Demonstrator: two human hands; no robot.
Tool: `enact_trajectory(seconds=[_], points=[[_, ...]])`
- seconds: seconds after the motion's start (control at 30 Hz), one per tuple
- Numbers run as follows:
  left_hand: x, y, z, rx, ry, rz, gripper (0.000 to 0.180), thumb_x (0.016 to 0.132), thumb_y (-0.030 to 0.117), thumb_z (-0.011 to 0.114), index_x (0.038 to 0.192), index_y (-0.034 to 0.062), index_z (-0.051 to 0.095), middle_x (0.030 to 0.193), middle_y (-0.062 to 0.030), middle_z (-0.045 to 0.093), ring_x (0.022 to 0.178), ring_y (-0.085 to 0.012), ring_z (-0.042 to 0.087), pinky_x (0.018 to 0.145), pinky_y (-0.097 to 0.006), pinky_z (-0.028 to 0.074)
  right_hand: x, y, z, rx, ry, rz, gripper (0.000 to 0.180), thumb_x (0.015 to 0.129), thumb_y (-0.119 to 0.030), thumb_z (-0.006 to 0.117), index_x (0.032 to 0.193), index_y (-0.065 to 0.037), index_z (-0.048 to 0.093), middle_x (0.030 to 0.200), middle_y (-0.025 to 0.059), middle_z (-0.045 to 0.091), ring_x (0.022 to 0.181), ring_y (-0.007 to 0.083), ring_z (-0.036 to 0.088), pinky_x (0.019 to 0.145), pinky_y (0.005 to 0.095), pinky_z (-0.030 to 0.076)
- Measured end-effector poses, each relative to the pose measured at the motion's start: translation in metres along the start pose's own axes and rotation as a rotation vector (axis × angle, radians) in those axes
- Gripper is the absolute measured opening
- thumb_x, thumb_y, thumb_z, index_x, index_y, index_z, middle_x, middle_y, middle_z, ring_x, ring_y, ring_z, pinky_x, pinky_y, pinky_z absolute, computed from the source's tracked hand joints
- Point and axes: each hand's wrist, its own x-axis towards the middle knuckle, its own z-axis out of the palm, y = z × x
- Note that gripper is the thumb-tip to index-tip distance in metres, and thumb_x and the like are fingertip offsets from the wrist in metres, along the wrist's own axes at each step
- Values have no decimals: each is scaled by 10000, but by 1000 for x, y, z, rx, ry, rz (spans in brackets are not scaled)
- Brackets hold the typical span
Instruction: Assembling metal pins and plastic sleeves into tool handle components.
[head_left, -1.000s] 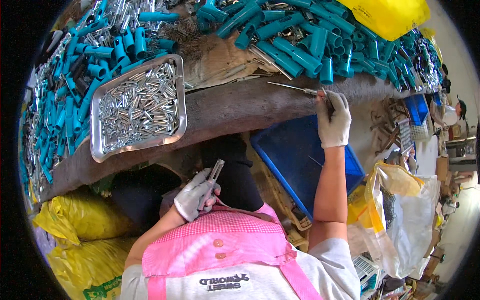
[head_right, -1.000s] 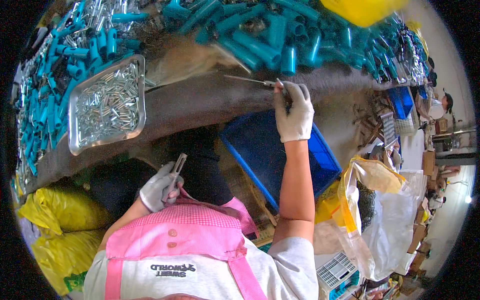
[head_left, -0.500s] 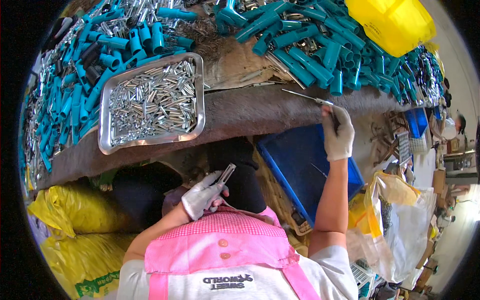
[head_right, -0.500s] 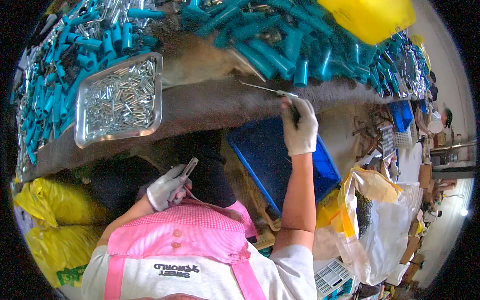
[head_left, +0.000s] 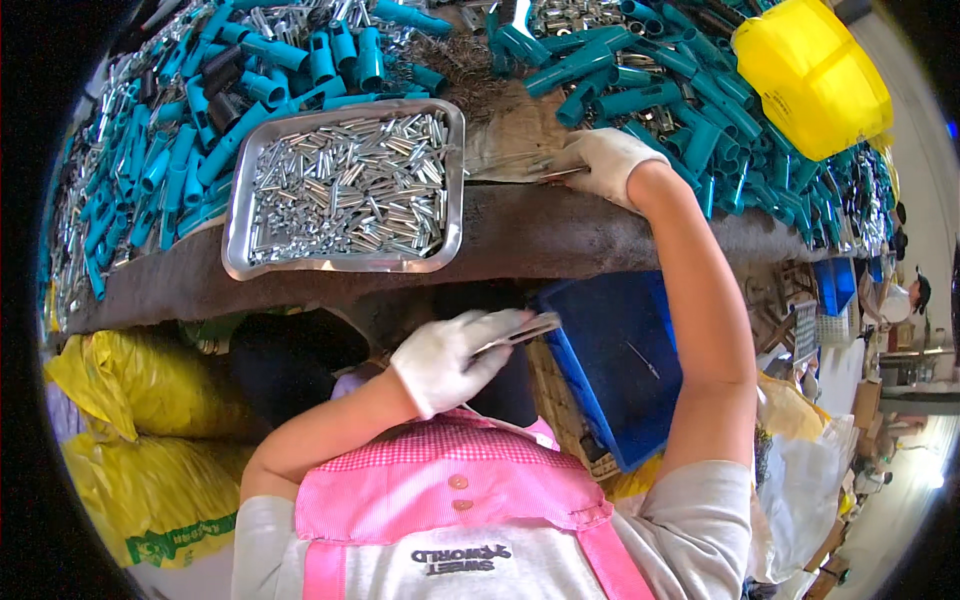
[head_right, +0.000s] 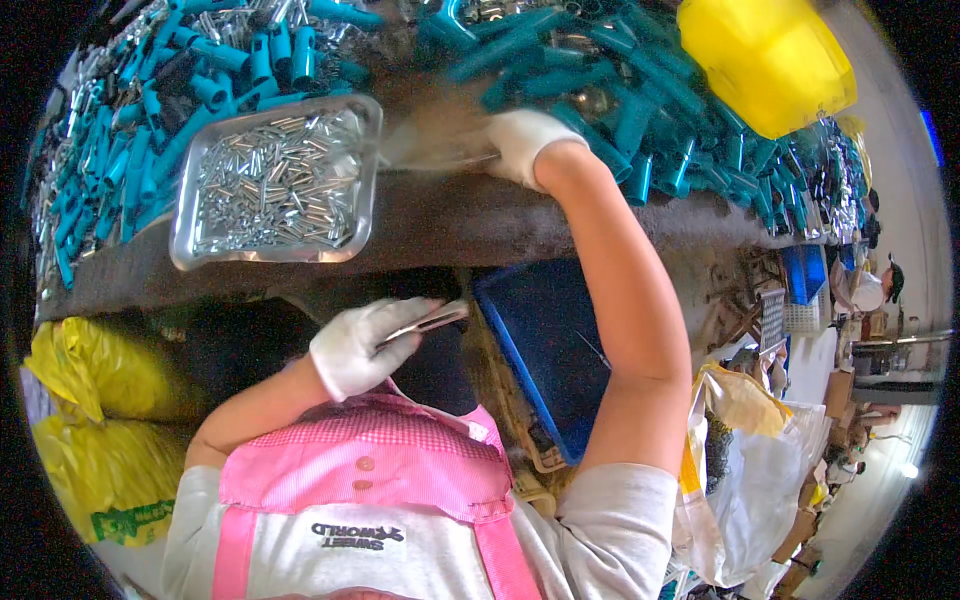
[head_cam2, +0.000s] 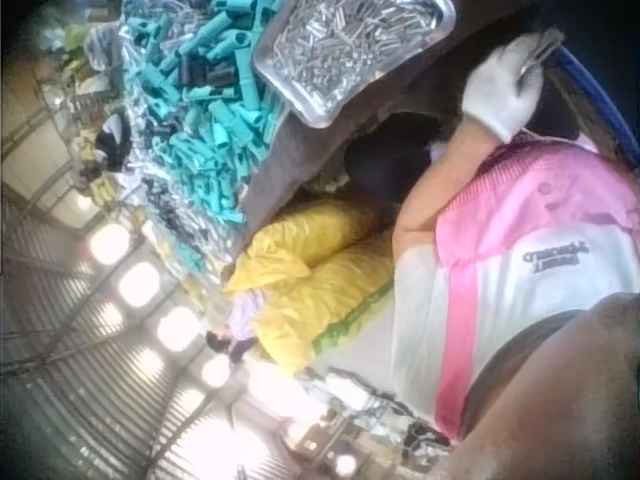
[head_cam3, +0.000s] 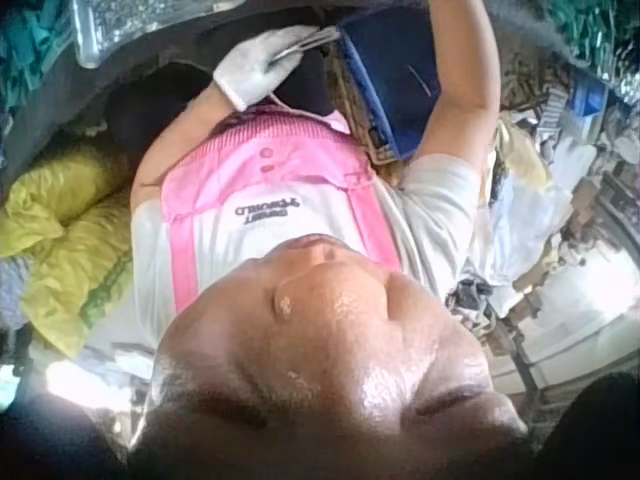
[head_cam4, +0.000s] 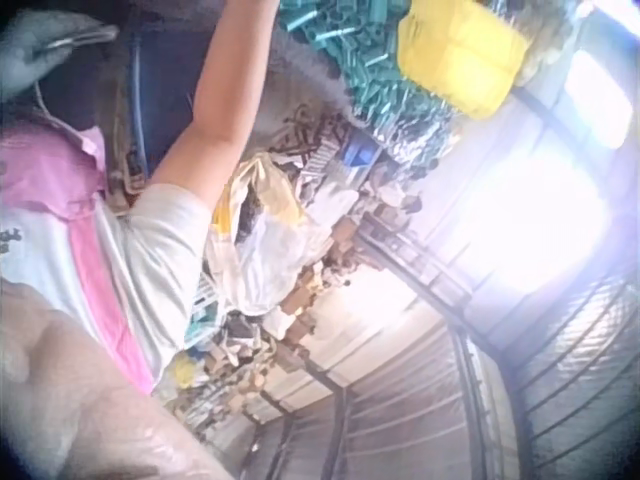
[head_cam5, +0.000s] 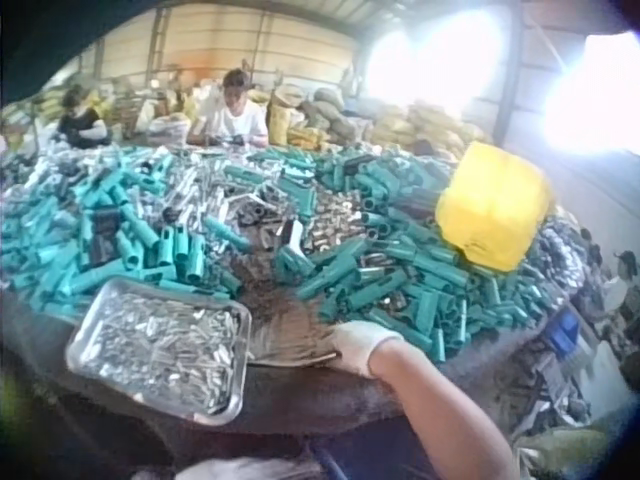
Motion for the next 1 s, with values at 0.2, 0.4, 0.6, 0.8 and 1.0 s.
enact_trajectory(seconds=[0.2, 0.4, 0.6, 0.8, 1.0], points=[[64, 15, 7, 718, -34, 190, 379, 773, 164, 519, 1150, 188, 548, 780, -19, 482, 585, -149, 537, 465, -272, 471, 2, -2, 6, -219, 25, 95, 280, 736, -150, 585, 1004, -164, 668, 1033, 131, 599, 964, 334, 560, 822, 400, 457], [86, 8, 18, 821, -96, -57, 310, 796, 163, 519, 1098, 184, 584, 906, -55, 487, 689, -179, 589, 531, -306, 511, -13, 31, 24, 45, 183, -114, 288, 774, -76, 561, 1034, -156, 653, 1050, 126, 572, 960, 304, 558, 812, 379, 459], [80, -1, 18, 799, -105, -61, 312, 790, 165, 526, 1096, 193, 580, 938, -56, 483, 717, -182, 592, 563, -304, 517, -2, -1, 4, -273, -45, -30, 272, 775, -98, 573, 1035, -148, 634, 1044, 111, 571, 967, 314, 557, 804, 389, 456], [97, 3, 18, 878, 37, -9, 252, 775, 171, 529, 1015, 160, 605, 901, -26, 497, 747, -157, 564, 537, -272, 492, -28, 32, 9, -109, 114, -12, 195, 781, -108, 579, 975, -85, 585, 1016, 121, 574, 960, 327, 556, 807, 389, 451], [104, -23, 18, 916, 173, 63, 312, 778, 178, 506, 1067, 101, 595, 898, -35, 547, 950, -219, 489, 885, -406, 359, -64, 21, 18, 312, 879, 80, 192, 842, -51, 566, 1031, -29, 594, 917, 50, 596, 796, 104, 547, 696, 217, 425]])
